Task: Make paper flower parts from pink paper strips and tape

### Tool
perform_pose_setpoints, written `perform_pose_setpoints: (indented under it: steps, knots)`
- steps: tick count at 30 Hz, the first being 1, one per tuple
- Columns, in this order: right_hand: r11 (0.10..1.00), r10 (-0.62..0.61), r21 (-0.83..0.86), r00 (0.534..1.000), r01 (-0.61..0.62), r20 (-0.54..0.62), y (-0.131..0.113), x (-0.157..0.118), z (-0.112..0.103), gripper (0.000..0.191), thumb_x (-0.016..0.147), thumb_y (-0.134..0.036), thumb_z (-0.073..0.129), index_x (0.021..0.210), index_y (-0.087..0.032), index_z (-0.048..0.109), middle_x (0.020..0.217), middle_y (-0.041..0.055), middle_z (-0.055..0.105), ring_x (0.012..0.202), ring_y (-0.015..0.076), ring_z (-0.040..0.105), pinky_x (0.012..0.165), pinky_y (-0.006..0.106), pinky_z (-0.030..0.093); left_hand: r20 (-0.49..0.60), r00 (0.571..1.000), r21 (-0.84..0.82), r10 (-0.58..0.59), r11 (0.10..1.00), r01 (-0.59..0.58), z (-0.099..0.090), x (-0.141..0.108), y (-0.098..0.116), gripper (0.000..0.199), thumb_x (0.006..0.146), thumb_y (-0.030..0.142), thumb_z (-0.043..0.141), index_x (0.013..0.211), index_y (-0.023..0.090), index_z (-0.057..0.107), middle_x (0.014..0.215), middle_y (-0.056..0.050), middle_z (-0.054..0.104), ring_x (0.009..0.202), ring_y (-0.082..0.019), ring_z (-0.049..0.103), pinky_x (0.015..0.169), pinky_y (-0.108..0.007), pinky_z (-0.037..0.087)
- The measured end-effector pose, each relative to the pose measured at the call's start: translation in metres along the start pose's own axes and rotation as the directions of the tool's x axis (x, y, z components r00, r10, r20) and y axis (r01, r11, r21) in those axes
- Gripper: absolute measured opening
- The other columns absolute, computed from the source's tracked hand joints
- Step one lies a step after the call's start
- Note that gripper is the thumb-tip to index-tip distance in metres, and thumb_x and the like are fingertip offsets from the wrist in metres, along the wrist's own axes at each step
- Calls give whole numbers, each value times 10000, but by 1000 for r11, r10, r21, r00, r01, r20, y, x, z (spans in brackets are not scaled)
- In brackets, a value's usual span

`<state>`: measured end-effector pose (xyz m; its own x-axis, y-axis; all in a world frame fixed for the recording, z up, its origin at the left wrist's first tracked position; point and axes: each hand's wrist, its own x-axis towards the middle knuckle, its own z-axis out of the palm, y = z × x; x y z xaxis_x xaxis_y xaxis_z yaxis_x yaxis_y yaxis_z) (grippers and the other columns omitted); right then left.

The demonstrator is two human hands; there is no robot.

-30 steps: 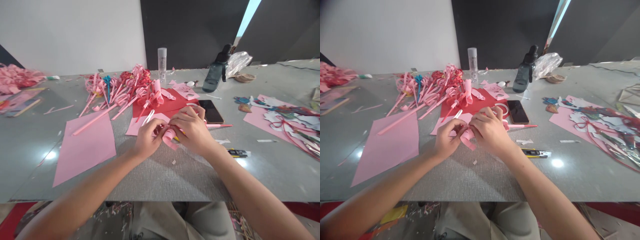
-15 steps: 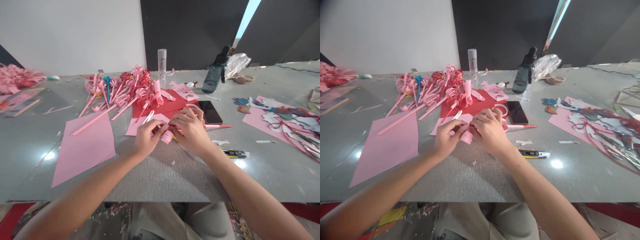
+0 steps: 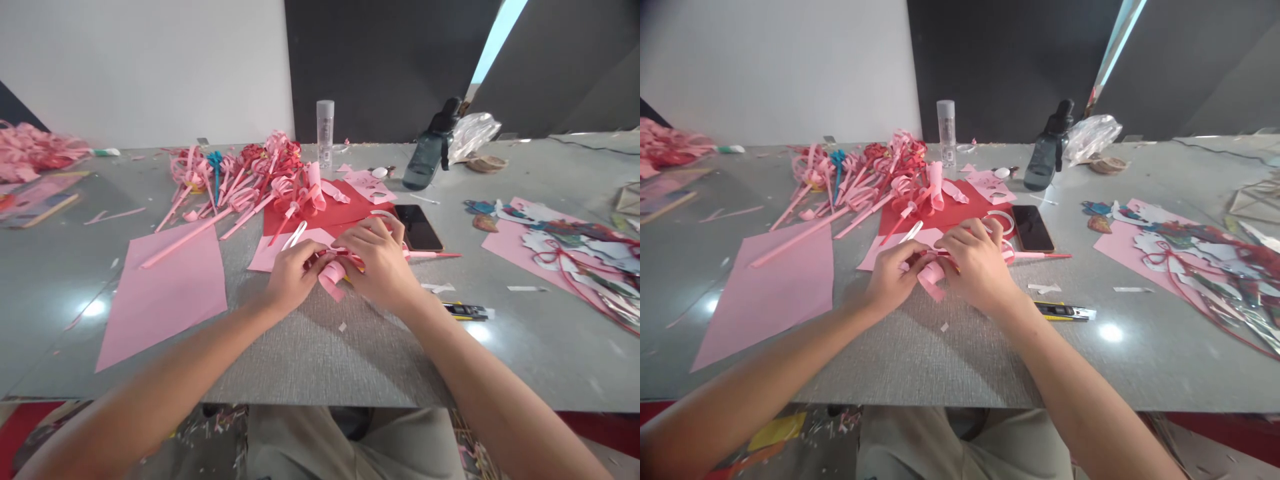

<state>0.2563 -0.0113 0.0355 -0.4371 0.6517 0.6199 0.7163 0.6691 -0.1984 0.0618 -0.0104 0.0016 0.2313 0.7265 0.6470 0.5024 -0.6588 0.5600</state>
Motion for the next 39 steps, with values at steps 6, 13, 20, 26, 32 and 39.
perform_pose_setpoints:
  steps: [6, 13, 20, 26, 32, 39]
  knots:
    - [1000, -24, -20, 1000, 24, -1, -1, -1, 3, 130, 892, -131, 650, 905, -248, 705, 967, -8, 785, 1031, 247, 592, 1056, 458, 270, 21, 1000, 36, -1, 999, 1, -1, 1, 2, 243, 1005, 324, 624, 809, 183, 648, 694, 13, 654, 603, -114, 552, 564, -246, 405]
    - [1000, -22, -8, 1000, 23, 22, -2, 0, 1, 135, 959, -198, 604, 910, -241, 722, 954, 1, 776, 1020, 238, 576, 1065, 456, 256, -7, 999, 14, 34, 999, -34, -3, 2, 4, 214, 1003, 343, 595, 868, 187, 652, 729, 1, 669, 635, -126, 596, 590, -255, 450]
    - [998, -61, -35, 997, 59, -36, -5, 1, -4, 144, 971, -187, 591, 922, -244, 714, 952, -8, 773, 1054, 232, 582, 1048, 442, 252, -134, 962, 26, 237, 972, -235, -9, 4, 5, 90, 969, 237, 636, 1048, 194, 642, 938, -36, 723, 669, -102, 626, 617, -237, 511]
    - [997, -67, -40, 998, 68, 14, -11, 1, -7, 132, 950, -162, 606, 928, -239, 711, 955, 1, 769, 1046, 241, 577, 1087, 459, 241, -99, 957, -6, 273, 961, -275, -9, 4, 6, 60, 979, 227, 627, 1007, 189, 664, 906, -45, 738, 691, -122, 609, 623, -259, 510]
    - [996, -76, -46, 997, 78, 28, -11, 0, -7, 135, 952, -154, 606, 927, -239, 708, 969, 16, 775, 1048, 257, 579, 1081, 472, 246, -107, 980, -34, 165, 985, -169, -9, 1, 12, 59, 979, 200, 629, 987, 193, 687, 895, -29, 729, 750, -124, 659, 680, -261, 541]
    - [998, -54, -24, 998, 54, 21, -7, 1, -6, 170, 998, -197, 584, 989, -268, 737, 1053, -2, 791, 1093, 260, 570, 1079, 495, 234, -108, 988, -83, 114, 989, -123, -7, 2, 12, 48, 965, 200, 661, 990, 194, 702, 915, -27, 751, 727, -109, 655, 693, -248, 550]
